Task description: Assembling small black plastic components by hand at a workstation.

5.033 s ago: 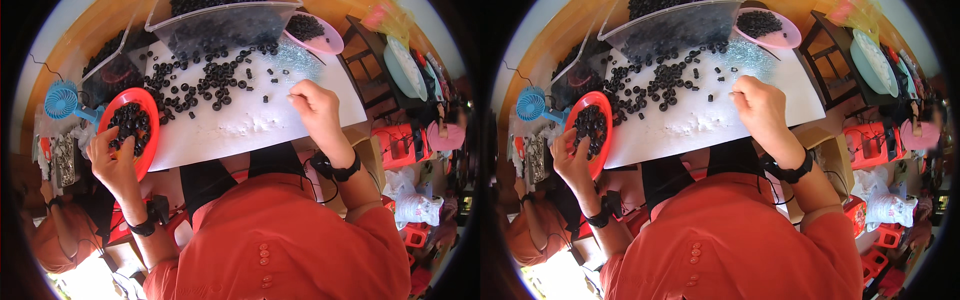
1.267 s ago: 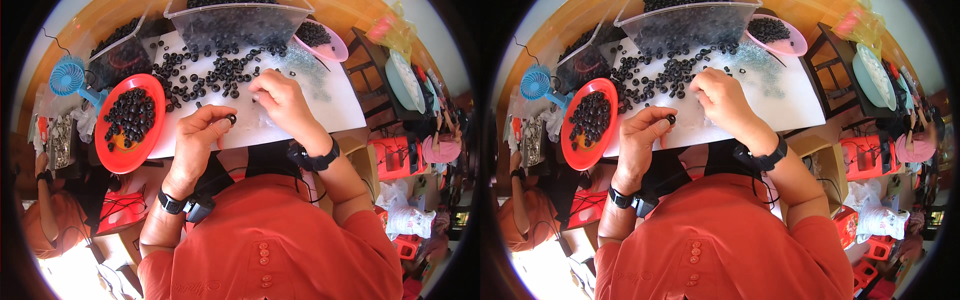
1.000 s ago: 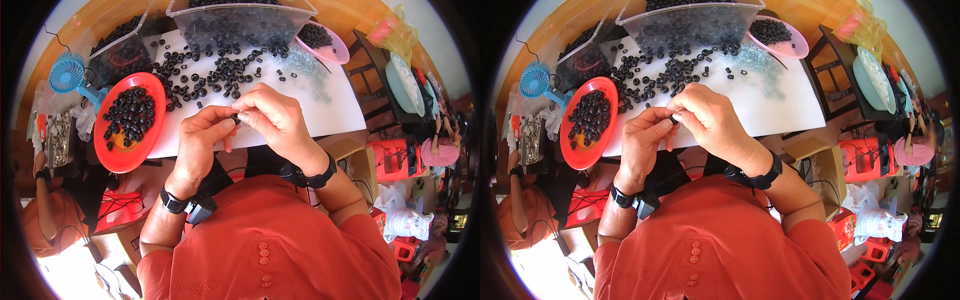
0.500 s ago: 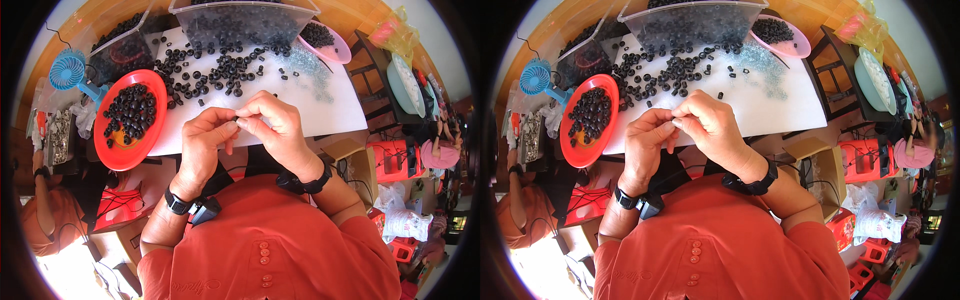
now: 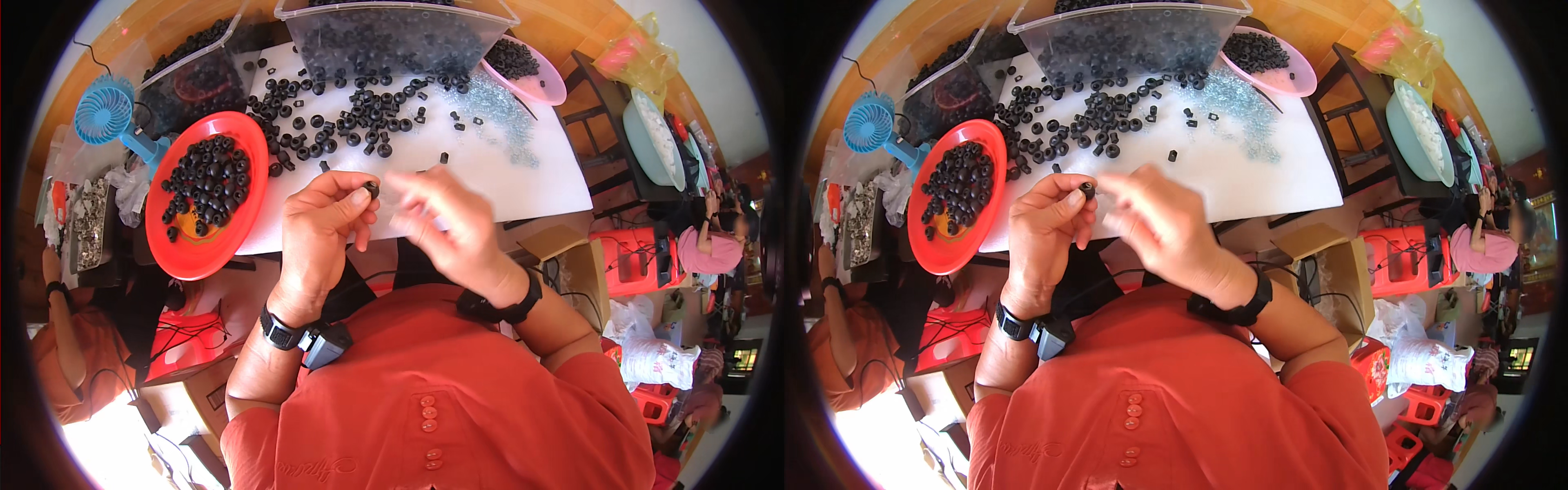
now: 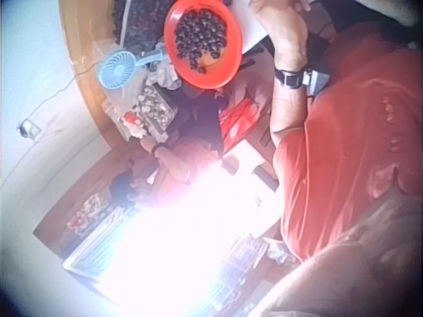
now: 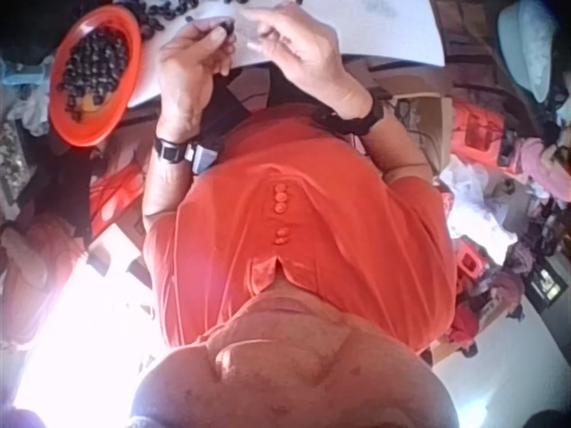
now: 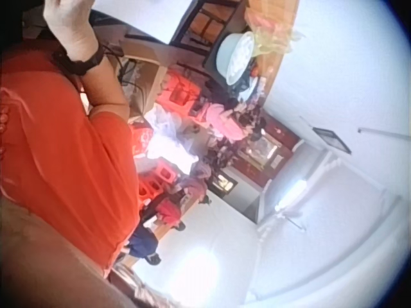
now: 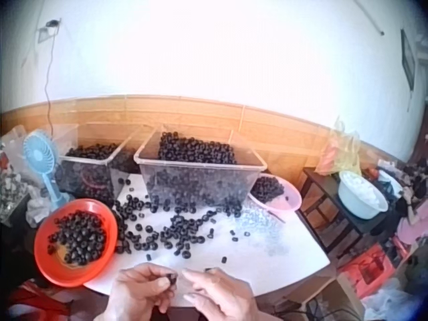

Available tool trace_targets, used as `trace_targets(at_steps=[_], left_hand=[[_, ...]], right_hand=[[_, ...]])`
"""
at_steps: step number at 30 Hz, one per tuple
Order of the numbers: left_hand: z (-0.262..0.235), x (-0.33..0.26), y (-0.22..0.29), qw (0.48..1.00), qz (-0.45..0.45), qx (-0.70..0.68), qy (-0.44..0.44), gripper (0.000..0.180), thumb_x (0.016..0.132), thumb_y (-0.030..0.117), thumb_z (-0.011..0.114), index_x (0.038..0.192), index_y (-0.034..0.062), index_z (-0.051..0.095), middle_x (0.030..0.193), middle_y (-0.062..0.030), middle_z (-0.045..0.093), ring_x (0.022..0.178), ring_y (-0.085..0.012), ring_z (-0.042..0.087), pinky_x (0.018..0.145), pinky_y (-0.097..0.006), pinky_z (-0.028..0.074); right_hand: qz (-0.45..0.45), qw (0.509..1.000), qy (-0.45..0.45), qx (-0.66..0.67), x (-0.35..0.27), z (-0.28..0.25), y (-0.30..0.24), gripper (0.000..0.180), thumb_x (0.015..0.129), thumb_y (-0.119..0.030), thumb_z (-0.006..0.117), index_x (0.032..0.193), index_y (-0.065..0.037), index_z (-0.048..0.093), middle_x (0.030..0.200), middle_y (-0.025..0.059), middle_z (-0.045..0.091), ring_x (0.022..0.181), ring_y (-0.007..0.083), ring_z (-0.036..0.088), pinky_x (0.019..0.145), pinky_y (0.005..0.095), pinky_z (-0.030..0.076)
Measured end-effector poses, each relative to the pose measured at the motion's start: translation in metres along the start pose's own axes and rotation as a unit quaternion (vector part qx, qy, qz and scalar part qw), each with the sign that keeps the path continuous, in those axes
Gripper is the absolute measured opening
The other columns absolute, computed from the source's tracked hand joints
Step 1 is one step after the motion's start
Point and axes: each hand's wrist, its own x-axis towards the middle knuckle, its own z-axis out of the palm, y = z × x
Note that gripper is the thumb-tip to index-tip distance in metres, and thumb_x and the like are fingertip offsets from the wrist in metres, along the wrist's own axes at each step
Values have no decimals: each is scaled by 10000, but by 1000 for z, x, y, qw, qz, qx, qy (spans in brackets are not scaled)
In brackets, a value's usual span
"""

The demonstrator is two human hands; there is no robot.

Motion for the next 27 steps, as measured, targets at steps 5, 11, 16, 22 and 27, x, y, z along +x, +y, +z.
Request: trace_targets(at_steps=[5, 11, 16, 22, 27], left_hand=[[-1, -1, -2, 1000, 20, -9, -15, 179, 975, 39, 638, 1111, -72, 671, 945, -115, 699, 757, -133, 635, 543, -243, 483], [-4, 0, -2, 999, 24, -22, -26, 200, 974, 39, 642, 1132, -79, 672, 964, -126, 700, 775, -142, 634, 574, -253, 487], [-5, 0, 0, 999, 24, -42, -18, 214, 977, 36, 638, 1154, -79, 669, 965, -137, 696, 781, -148, 634, 594, -270, 497], [-2, 0, -2, 999, 35, -34, -18, 205, 971, 23, 641, 1146, -81, 669, 957, -136, 693, 783, -153, 634, 607, -274, 502], [-1, -2, -3, 999, 40, 2, -26, 203, 965, 16, 646, 1143, -78, 670, 950, -124, 690, 783, -157, 633, 612, -278, 504]], right_hand=[[2, 983, 8, -184, 25, -22, 23, 162, 836, 55, 681, 991, 8, 692, 841, 101, 638, 730, 227, 651, 629, 302, 507], [-33, 896, -148, -417, 30, -12, 22, 105, 717, 7, 652, 818, -20, 635, 819, 117, 599, 755, 313, 645, 645, 419, 527], [-39, 885, -158, -437, 27, -13, 24, 87, 716, -46, 686, 793, -24, 653, 865, 141, 656, 785, 297, 675, 660, 409, 558], [-12, 990, -54, -133, 27, -9, 23, 80, 774, 6, 650, 837, -38, 628, 803, 108, 590, 770, 308, 646, 630, 417, 513], [-9, 933, -78, -352, 22, 5, 25, 97, 719, -53, 701, 795, -45, 641, 813, 91, 614, 765, 288, 658, 625, 402, 519]])
